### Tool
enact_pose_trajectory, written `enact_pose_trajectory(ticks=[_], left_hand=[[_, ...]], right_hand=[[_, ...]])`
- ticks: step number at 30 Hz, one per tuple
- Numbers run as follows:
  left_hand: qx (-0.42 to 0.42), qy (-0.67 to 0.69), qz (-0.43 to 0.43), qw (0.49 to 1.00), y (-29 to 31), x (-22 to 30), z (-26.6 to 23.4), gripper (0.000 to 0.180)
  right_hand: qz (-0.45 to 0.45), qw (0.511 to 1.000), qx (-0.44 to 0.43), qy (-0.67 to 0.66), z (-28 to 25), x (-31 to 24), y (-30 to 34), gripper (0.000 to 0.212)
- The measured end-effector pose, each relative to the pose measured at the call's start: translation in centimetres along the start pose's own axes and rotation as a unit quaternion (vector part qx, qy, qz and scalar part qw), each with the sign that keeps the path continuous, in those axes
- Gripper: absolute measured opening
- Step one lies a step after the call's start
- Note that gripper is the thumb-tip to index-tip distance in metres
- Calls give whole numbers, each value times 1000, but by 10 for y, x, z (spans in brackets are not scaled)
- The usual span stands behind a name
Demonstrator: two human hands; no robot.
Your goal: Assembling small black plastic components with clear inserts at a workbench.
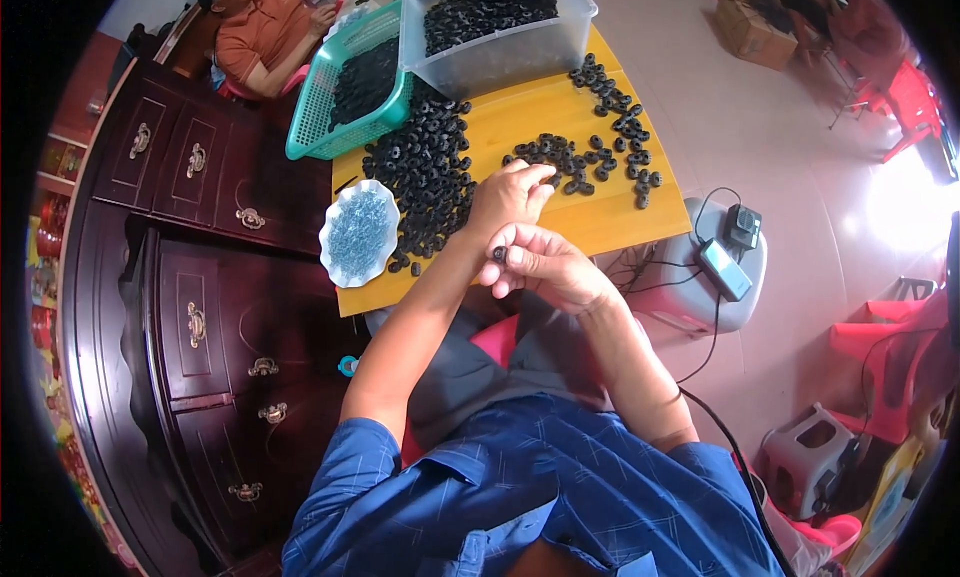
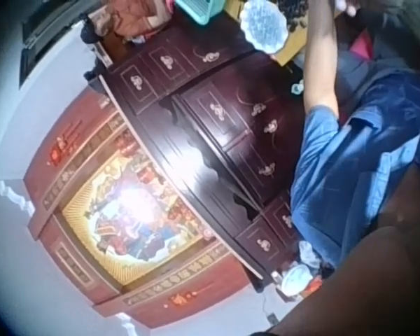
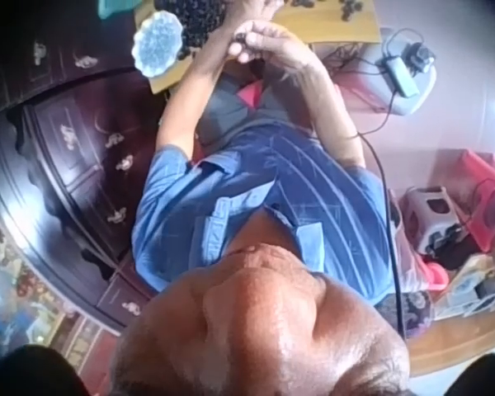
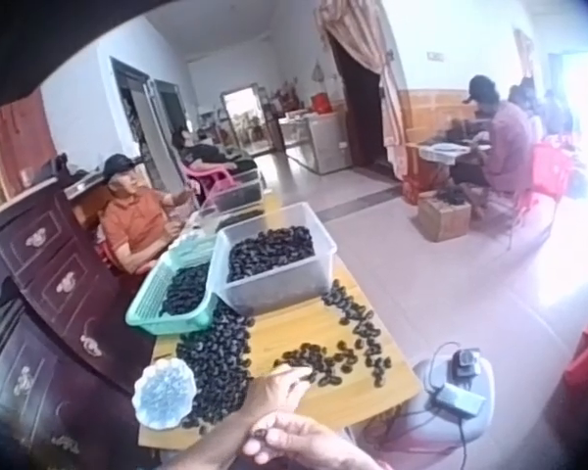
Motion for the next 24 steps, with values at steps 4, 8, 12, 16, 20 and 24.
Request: enact_pose_trajectory(ticks=[4, 8, 12, 16, 20, 24], left_hand=[[-4, -50, 6, 999, -13, 6, 8, 21], [-31, -85, 6, 996, -13, 0, 11, 19], [-11, -77, 18, 997, -16, 1, 10, 15], [-22, -73, 19, 997, -24, 3, 12, 14], [-27, -79, 10, 996, -28, 4, 13, 13], [-37, -97, 5, 995, -29, 3, 14, 9]], right_hand=[[-1, 1000, 0, -11, -3, 0, 1, 20], [-2, 1000, 2, -18, -3, -2, 0, 18], [3, 1000, 11, -16, -5, -1, 0, 18], [6, 1000, 25, -13, -8, -1, 0, 17], [6, 999, 32, -18, -8, -1, -1, 17], [5, 999, 33, -14, -7, -1, -1, 17]])
Point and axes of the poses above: each hand's wrist, its own y-axis away from the middle knuckle, its own z-axis out of the palm, x = y × z, the point moved 9 cm from there along -y, towards the middle knuckle, and after that the axes turned 14 degrees about z, right-handed, at the moved point
